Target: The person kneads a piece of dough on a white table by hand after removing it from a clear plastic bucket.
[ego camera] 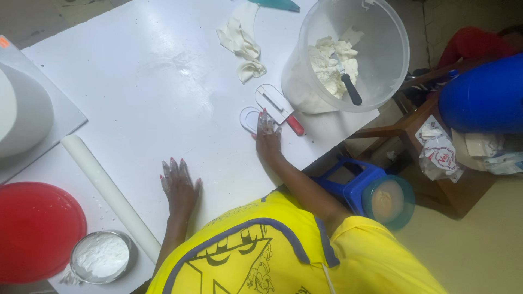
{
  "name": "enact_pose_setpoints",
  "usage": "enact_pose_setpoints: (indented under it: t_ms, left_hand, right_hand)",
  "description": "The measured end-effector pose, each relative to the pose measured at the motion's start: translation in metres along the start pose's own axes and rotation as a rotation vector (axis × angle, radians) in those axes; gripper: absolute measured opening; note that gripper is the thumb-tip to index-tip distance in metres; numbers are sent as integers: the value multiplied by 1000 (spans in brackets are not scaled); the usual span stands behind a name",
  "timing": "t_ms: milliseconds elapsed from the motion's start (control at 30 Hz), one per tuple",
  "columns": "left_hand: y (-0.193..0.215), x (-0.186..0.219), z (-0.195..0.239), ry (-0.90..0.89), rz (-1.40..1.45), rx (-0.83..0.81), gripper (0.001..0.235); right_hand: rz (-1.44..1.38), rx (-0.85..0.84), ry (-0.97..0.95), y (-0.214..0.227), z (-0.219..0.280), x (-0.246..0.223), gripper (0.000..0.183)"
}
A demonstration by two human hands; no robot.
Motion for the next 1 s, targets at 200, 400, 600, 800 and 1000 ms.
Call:
enact_pose_setpoints:
  t_ms: [200,400,600,800,1000]
  left_hand:
    - [16,33,4,11,-93,-162,131]
    - [-15,16,-14,70,-62,-247,142]
    - [-26,10,-23,129,-149,-339,163]
    - [-37,2,-17,55,-48,-226,159]
    - [1,21,-13,92,72,-371,143]
  right_hand:
    - [237,500,228,-49,-85,15,53]
    - [124,631,80,33,-196,3,118]
    - [-252,384,-16,79,-278,0,69]
    - [-915,263,121,83,-261,-13,30]
    - [-1907,-171,154,84,-94,-91,68]
Point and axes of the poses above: each hand's wrist, its own z-axis away from the middle knuckle, its own y-axis out of the back of the hand, x = y × z, the point moved 2 cm from there along -z, towards the middle knuckle, and after that the axes turned 2 degrees about -x, right-handed, at the moved point
